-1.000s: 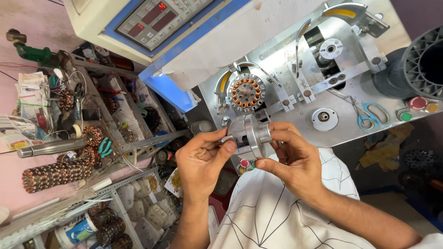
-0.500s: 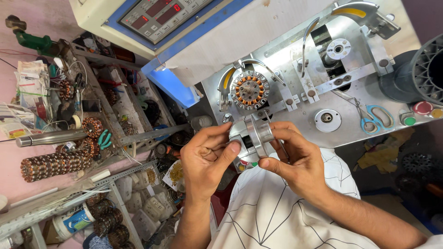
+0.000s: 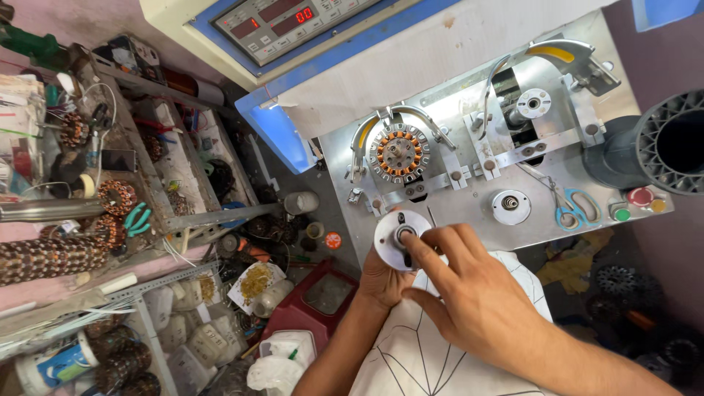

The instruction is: The person assembles metal motor components by inserting small internal parts and tightening them with a hex key.

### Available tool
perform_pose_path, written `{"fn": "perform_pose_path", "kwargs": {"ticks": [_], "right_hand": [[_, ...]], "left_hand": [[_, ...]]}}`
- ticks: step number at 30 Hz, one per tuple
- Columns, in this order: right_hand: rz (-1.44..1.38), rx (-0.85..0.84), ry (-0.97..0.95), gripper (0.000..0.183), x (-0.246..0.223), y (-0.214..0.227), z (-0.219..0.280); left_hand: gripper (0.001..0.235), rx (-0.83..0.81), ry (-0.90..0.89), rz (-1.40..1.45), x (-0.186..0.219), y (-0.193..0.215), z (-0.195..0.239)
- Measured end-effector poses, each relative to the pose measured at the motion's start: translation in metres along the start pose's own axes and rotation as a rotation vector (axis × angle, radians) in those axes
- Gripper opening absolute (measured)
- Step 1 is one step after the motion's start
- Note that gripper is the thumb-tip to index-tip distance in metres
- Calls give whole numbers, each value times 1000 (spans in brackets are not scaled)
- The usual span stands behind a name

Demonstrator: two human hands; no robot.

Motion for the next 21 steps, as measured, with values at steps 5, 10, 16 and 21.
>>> {"fn": "perform_pose_path", "kwargs": {"ticks": [5, 10, 16, 21], "right_hand": [[-360, -198, -58, 76, -5, 23, 19], [-676, 393, -388, 17, -8, 19, 33], [-893, 229, -192, 8, -12, 13, 17], [-970, 71, -148, 7, -6, 6, 0]], "left_hand": [[37, -131, 91, 134, 1, 13, 8], [19, -76, 221, 292, 6, 3, 8], [17, -168, 172, 284, 12, -11, 7], [24, -299, 54, 223, 4, -11, 20]]}}
Point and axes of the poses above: each hand's wrist, its own z-axis away from the middle knuckle, its own y-axis out of the back of the hand, x = y × z, the point moved 1 cm from there along -z, towards the middle knuckle
